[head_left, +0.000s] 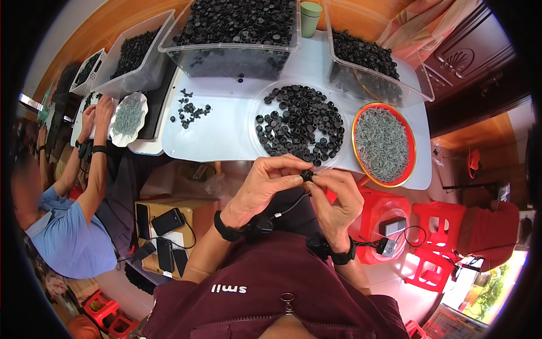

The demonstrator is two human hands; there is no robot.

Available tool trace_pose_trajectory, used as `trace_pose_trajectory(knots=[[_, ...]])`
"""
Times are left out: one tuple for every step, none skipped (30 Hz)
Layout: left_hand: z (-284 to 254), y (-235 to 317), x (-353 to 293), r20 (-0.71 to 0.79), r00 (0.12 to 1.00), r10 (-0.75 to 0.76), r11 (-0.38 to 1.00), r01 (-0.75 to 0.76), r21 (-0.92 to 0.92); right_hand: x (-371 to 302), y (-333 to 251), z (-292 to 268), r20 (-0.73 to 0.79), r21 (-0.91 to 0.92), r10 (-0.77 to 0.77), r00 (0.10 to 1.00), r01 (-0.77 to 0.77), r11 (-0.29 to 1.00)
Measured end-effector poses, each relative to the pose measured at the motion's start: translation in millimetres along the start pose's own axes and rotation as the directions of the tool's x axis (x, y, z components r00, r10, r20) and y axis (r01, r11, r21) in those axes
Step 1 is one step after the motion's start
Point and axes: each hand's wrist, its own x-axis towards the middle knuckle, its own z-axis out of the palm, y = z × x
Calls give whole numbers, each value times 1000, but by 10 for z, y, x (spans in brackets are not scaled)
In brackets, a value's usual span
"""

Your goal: Sorting and assembling small black plastic components and metal rings on a workshop table.

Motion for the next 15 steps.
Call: trace_pose_trajectory(knots=[[10,9,-6,-4,1000,-9,1000,9,-30,-10,-4,4,-15,-8,-17,1000,17,1000],[15,13,-11,-8,1000,-18,998,18,-59,-20,-8,7,-29,-17,-35,999,34,999],[16,12,-15,-10,1000,-17,998,17,-60,-29,-11,11,-28,-16,-35,999,34,999],[16,11,-18,-8,1000,-16,998,15,-59,-38,-13,13,-36,-8,-33,999,32,999],[17,9,-20,-7,1000,-15,998,14,-57,-44,-15,14,-44,1,-30,999,30,1000],[15,5,-25,-9,1000,-14,998,13,-58,-47,-20,15,-42,2,-30,999,30,1000],[12,-2,-28,-9,1000,-10,998,9,-54,-49,-26,14,-43,9,-39,998,39,999],[12,-6,-31,-9,1000,-6,999,6,-51,-50,-29,13,-43,16,-48,998,49,999],[15,-11,-32,-10,1000,-6,999,6,-51,-56,-29,14,-43,17,-47,998,48,999],[20,-16,-32,-5,1000,5,999,-5,-46,-61,-27,14,-48,21,-44,998,45,999],[24,-21,-32,1,1000,16,999,-16,-40,-66,-26,15,-53,26,-40,998,42,999],[36,-16,-33,1,1000,14,999,-14,-40,-70,-28,15,-54,25,-39,998,40,999],[55,-2,-37,-31,999,-18,998,16,-68,-72,-33,16,-64,39,-8,998,11,999],[66,3,-38,-62,997,-52,994,46,-96,-75,-35,16,-73,53,22,997,-19,998],[55,-9,-37,-62,997,-53,994,47,-96,-75,-35,16,-73,53,24,997,-20,998]])
